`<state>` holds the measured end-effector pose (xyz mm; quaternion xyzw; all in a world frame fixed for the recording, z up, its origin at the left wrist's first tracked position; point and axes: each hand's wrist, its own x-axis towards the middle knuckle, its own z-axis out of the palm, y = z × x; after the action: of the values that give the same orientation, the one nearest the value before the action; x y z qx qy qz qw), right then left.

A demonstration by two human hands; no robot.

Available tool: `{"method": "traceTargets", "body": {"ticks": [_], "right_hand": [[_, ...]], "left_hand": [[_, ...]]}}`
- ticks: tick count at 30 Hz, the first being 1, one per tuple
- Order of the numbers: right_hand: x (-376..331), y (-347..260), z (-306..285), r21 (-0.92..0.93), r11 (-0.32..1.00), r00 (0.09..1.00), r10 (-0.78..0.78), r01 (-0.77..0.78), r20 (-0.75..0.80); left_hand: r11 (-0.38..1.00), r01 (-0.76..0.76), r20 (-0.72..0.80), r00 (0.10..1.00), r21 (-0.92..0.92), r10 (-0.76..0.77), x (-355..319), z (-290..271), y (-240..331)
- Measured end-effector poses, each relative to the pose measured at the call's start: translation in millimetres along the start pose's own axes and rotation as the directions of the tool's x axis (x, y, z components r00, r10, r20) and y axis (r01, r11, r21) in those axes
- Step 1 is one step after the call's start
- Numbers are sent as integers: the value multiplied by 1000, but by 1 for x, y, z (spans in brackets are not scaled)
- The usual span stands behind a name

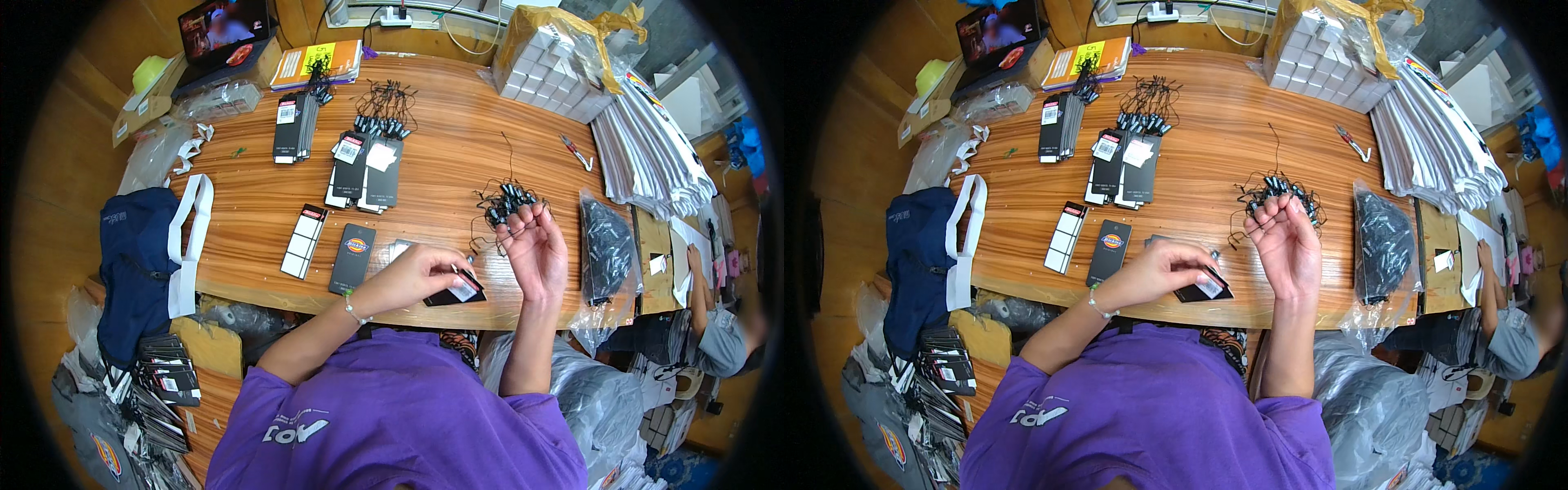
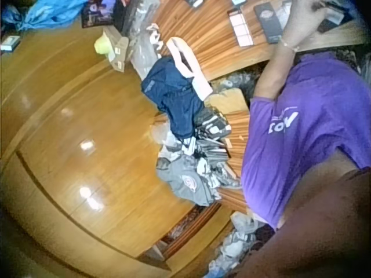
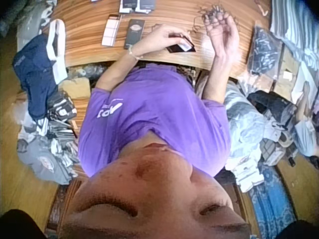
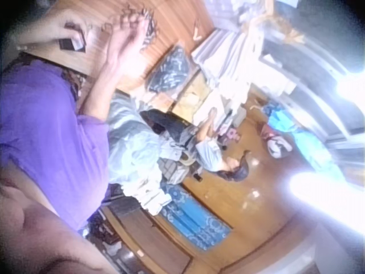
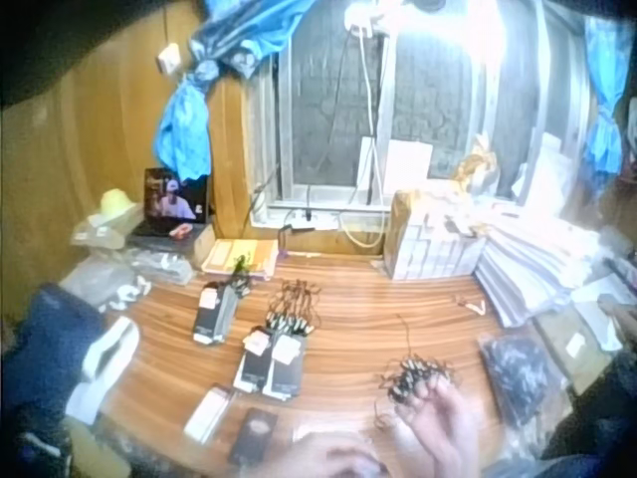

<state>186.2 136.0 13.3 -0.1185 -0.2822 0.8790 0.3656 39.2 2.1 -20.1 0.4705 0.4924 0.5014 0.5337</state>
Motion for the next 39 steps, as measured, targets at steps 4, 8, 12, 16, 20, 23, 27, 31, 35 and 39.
{"method": "traceTargets", "body": {"ticks": [4, 8, 12, 16, 20, 23, 27, 31, 35, 39], "right_hand": [[-5, 3, 7, -152, 984, 988, -78, 98, 135], [-19, 27, 34, -782, 600, 977, -208, 168, 51], [-16, 42, 48, -933, 37, 889, -318, 359, 330], [-13, 49, 48, -907, -57, 853, -320, 416, 412], [-13, 50, 52, -895, -103, 837, -321, 434, 443], [-11, 52, 53, -893, -96, 839, -310, 440, 447], [-10, 53, 53, -886, -113, 833, -304, 450, 462], [-9, 54, 53, -892, -92, 839, -310, 442, 447], [-8, 56, 52, -900, -63, 846, -318, 431, 427], [-9, 57, 53, -910, -40, 855, -329, 413, 402]], "left_hand": [[980, -162, -327, 925, 119, 193, -4, -15, 15], [980, -170, -461, 865, 105, 199, -9, -21, 20], [973, -204, -514, 826, 107, 230, -10, -20, 25], [969, -213, -529, 811, 129, 249, -13, -16, 34], [963, -212, -528, 805, 168, 270, -14, -17, 36], [963, -205, -530, 805, 172, 266, -15, -17, 37], [965, -203, -524, 811, 164, 260, -15, -17, 36], [971, -209, -510, 827, 117, 239, -16, -16, 37], [973, -205, -509, 829, 107, 231, -16, -17, 35], [976, -199, -510, 832, 90, 217, -16, -17, 35]]}}
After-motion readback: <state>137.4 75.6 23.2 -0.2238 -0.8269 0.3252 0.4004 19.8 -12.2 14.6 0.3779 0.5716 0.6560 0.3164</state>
